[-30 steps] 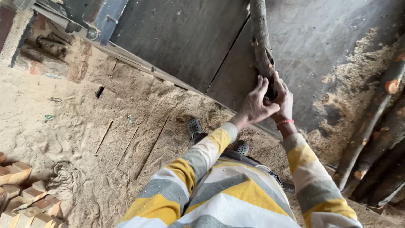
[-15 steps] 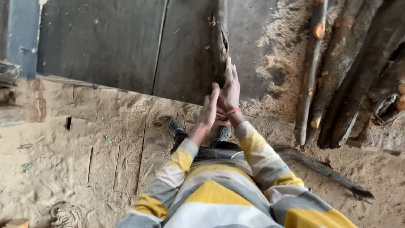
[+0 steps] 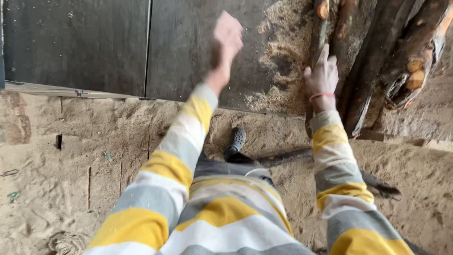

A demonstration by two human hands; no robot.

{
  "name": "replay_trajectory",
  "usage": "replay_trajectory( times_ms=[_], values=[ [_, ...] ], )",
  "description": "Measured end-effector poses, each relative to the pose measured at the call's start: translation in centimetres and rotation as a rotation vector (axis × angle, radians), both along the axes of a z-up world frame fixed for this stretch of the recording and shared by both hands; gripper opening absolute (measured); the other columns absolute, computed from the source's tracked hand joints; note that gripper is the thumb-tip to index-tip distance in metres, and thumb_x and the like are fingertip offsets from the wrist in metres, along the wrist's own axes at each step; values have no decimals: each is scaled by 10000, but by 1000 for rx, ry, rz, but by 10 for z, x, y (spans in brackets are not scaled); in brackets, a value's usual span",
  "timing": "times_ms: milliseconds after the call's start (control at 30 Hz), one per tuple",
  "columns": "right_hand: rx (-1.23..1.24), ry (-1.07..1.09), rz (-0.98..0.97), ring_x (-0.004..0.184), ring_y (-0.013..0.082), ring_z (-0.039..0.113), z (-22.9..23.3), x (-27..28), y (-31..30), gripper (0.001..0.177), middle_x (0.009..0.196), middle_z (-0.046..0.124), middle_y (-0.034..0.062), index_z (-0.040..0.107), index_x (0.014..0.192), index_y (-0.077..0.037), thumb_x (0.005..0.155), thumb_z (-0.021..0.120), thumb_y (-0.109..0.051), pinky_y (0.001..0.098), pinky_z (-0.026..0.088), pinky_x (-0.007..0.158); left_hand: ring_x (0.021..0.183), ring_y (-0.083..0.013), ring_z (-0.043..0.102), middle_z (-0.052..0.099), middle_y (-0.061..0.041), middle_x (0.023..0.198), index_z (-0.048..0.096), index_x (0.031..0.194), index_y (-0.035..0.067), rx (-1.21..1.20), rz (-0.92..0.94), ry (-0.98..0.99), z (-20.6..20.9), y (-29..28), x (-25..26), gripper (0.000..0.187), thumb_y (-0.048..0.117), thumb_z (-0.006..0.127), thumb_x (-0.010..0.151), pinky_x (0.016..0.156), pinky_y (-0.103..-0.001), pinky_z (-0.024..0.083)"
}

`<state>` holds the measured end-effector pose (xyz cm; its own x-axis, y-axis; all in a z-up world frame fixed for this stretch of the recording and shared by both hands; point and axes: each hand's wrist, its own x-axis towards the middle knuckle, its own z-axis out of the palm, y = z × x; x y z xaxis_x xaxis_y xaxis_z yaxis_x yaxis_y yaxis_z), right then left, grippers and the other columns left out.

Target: The person feeds a large log into a bandsaw, guiding it with both hands to cut it into smaller pieces. The person repeatedly positions and pushes the log through the saw blade, then removes the cut sections.

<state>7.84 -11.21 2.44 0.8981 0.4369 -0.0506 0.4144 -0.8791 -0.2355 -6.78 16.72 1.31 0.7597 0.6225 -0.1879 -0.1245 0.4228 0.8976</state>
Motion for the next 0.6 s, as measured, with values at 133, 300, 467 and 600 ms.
replay_trajectory(
  times_ms=[133,300,467,600],
  values=[
    [310,18,26,821,334,661,-8,0,14,714,894,698,164,433,1503,49,895,728,-182,483,564,768,1250,-213,608,592,-122,1361,480,1478,-23,292,-296,134,18,-101,-54,672,401,669,992,1057,-372,537],
    [1208,1106,-484,483,138,555,24,-96,101,161,662,573,22,515,943,-127,866,632,-207,327,472,432,876,-155,714,711,-69,954,603,1225,96,-382,-615,112,58,-125,-142,559,566,619,924,845,-338,625],
    [1269,1279,-439,438,109,465,40,-254,153,306,576,485,-38,564,834,-157,939,730,-391,305,442,409,655,-76,626,691,12,830,709,1079,54,-211,-525,286,43,-79,-265,410,453,635,1018,578,-250,514],
    [1289,1329,-570,415,115,458,4,-396,183,270,552,472,-31,539,811,-144,919,697,-334,301,402,387,459,-63,549,614,52,573,714,937,101,200,-479,532,-11,-53,-408,440,513,579,1017,412,-261,430]
  ],
)
